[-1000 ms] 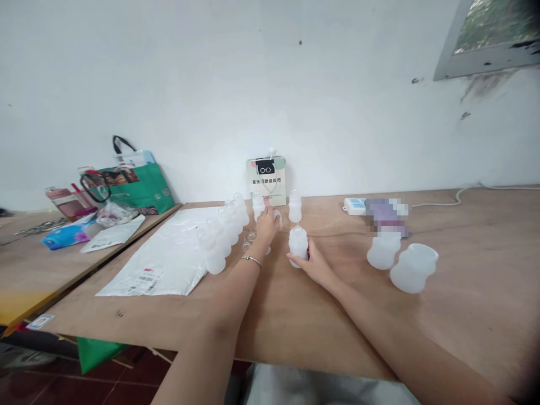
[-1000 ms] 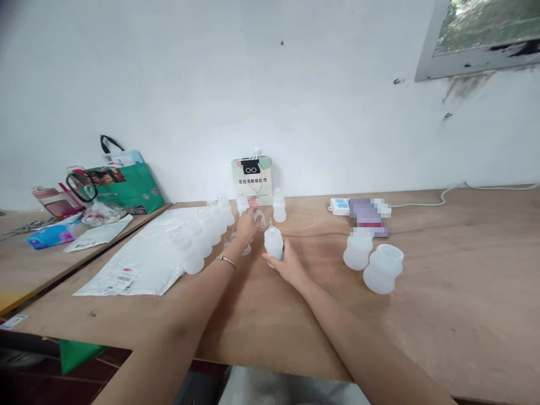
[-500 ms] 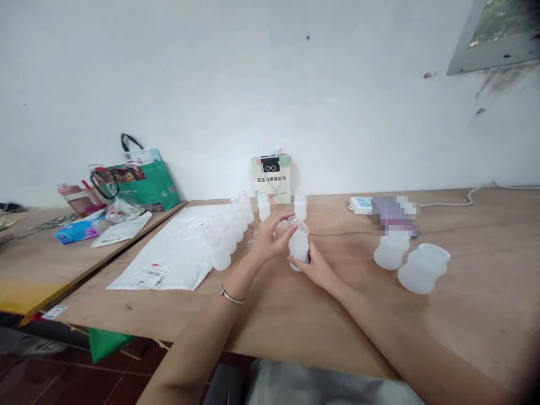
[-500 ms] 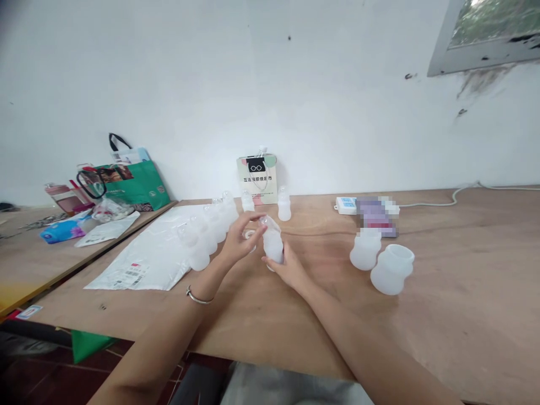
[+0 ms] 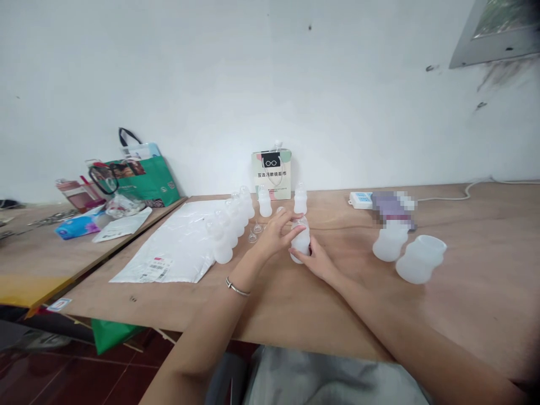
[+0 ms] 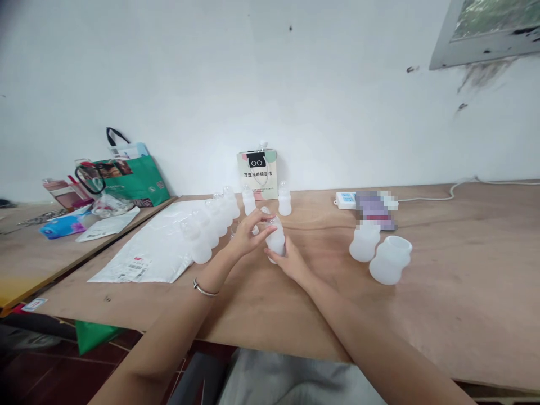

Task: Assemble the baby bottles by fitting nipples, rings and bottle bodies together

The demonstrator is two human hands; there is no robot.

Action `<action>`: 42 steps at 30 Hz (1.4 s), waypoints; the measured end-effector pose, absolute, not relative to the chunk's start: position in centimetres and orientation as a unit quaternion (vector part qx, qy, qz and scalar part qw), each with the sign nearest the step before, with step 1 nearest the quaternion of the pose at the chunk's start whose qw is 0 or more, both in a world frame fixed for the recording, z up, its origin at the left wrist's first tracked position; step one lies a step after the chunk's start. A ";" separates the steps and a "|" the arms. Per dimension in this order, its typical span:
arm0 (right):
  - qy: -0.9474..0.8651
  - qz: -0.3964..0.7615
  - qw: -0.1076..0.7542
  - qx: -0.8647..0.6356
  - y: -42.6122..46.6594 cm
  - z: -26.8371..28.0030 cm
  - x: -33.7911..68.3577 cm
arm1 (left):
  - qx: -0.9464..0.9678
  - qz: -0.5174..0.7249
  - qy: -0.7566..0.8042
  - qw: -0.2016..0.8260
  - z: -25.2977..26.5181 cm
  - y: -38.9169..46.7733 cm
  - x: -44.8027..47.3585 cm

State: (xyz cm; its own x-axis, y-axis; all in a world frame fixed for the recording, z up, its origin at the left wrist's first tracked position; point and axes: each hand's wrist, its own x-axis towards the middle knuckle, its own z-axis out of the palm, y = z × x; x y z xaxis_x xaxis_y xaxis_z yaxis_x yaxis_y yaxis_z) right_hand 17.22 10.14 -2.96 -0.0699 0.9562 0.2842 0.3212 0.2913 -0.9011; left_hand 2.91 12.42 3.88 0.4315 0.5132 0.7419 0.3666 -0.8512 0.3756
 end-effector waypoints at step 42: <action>-0.484 0.065 0.520 -0.700 22.3 -3.7 22.7 | 0.744 0.485 0.459 -0.024 1.6 14.2 0.5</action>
State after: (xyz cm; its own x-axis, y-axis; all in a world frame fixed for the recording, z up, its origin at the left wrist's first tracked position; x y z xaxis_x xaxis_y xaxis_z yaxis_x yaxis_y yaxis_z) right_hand 22.68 22.26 -3.68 0.5228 0.7456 0.4133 0.6108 0.0106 -0.7917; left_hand 0.54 14.24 1.62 0.1083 0.6602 0.7432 0.7070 -0.5767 0.4093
